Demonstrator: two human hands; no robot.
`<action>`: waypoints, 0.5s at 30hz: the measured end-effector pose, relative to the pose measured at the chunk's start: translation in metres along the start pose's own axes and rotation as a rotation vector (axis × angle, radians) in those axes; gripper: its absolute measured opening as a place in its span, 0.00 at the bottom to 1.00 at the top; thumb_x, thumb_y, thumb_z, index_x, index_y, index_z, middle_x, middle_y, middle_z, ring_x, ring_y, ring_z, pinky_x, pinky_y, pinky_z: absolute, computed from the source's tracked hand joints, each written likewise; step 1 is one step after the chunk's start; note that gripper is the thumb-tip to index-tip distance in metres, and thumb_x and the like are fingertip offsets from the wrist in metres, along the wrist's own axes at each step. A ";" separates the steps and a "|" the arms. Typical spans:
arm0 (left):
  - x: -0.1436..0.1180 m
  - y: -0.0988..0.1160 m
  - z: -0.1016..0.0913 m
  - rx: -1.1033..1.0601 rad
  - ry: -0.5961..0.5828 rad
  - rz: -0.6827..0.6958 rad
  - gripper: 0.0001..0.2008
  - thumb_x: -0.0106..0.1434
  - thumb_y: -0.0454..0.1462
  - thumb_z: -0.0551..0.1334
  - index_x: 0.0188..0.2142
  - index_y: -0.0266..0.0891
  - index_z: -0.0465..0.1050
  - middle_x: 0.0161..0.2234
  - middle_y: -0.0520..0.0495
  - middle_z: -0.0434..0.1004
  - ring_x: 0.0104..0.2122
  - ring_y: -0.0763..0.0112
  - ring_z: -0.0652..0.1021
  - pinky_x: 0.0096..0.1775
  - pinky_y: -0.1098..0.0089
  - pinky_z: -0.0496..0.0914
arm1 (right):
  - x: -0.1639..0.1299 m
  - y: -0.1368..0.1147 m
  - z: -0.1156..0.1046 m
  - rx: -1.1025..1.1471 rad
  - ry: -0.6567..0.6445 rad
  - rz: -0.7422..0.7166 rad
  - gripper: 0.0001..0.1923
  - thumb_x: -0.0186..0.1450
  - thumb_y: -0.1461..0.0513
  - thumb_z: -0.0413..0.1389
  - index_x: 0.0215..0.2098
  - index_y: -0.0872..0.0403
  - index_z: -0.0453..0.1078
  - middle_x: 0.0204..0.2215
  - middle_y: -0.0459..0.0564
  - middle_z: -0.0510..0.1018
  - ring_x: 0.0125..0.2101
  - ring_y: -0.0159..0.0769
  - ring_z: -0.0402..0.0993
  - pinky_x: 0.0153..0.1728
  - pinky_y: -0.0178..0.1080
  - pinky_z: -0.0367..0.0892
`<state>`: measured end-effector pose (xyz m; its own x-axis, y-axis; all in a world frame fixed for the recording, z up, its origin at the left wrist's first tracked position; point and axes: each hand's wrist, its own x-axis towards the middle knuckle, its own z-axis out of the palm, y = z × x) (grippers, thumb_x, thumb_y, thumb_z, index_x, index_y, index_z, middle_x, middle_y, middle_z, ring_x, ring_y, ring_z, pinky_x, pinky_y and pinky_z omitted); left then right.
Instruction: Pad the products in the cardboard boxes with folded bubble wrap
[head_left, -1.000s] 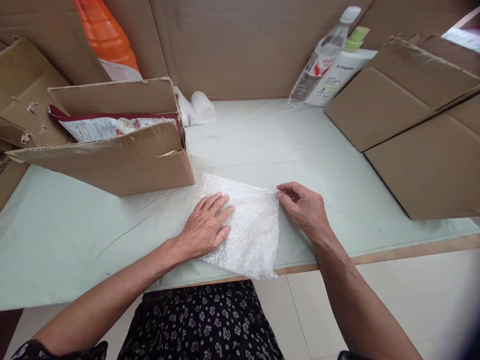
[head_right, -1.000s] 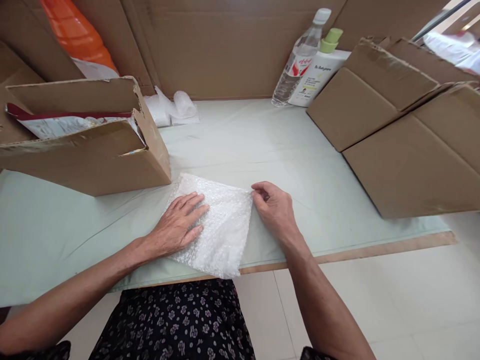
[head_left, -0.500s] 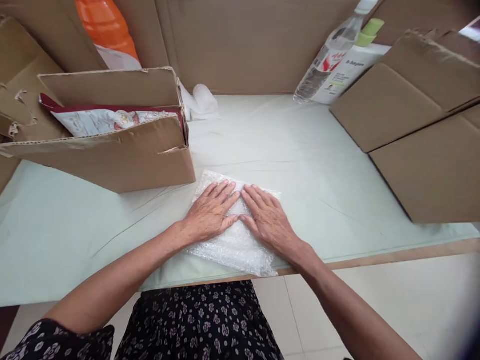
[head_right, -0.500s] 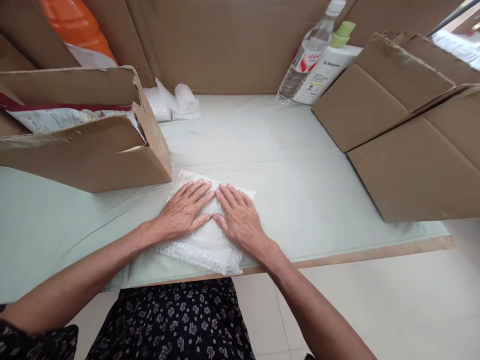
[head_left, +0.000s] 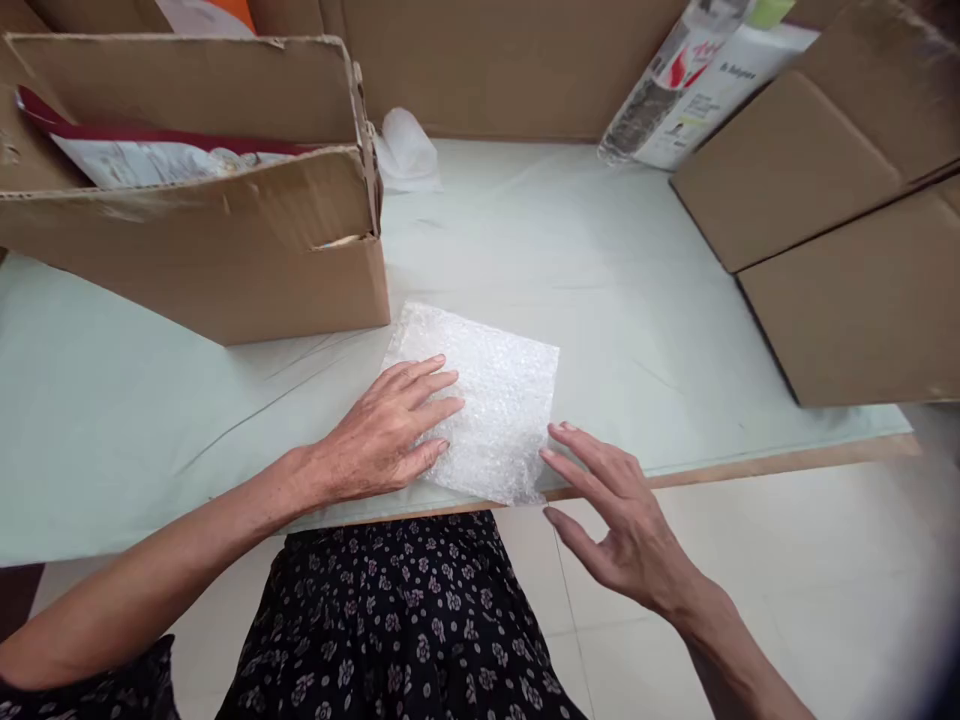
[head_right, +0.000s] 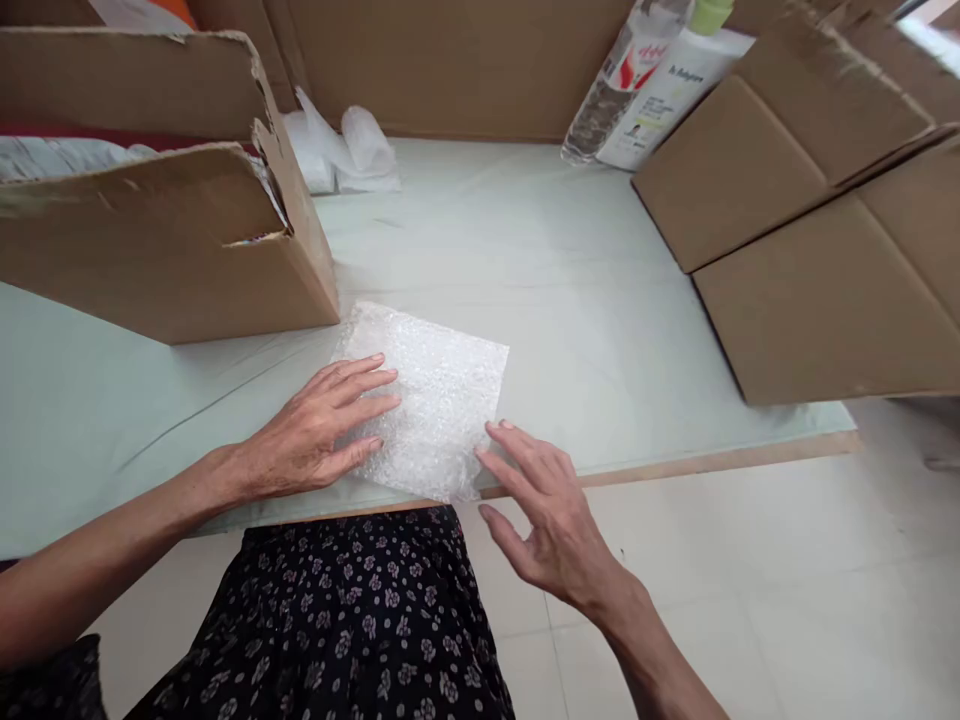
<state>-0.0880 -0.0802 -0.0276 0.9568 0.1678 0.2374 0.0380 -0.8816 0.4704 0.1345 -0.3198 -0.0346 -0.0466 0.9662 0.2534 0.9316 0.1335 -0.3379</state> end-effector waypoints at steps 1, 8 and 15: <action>-0.001 0.004 0.000 0.000 -0.008 0.020 0.17 0.70 0.36 0.59 0.57 0.34 0.73 0.64 0.33 0.70 0.69 0.46 0.63 0.64 0.44 0.64 | -0.002 -0.008 0.005 0.023 0.016 -0.013 0.26 0.69 0.62 0.58 0.65 0.55 0.62 0.63 0.63 0.70 0.64 0.51 0.65 0.58 0.53 0.65; 0.033 0.019 0.022 0.039 -0.120 0.120 0.16 0.72 0.36 0.57 0.57 0.35 0.73 0.65 0.34 0.68 0.70 0.45 0.62 0.65 0.45 0.62 | -0.011 -0.026 0.044 -0.104 0.250 0.030 0.18 0.66 0.68 0.61 0.54 0.55 0.69 0.49 0.60 0.78 0.52 0.47 0.75 0.50 0.50 0.70; 0.054 0.012 0.053 0.136 -0.280 0.080 0.24 0.73 0.45 0.56 0.66 0.43 0.65 0.71 0.41 0.59 0.72 0.50 0.57 0.69 0.47 0.50 | -0.017 -0.032 0.041 -0.131 0.275 0.047 0.16 0.67 0.70 0.59 0.49 0.45 0.73 0.41 0.48 0.82 0.45 0.40 0.80 0.48 0.47 0.70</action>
<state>-0.0202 -0.1044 -0.0540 0.9997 -0.0153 0.0171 -0.0202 -0.9412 0.3372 0.0903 -0.3316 -0.0651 0.0806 0.8724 0.4821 0.9698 0.0431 -0.2402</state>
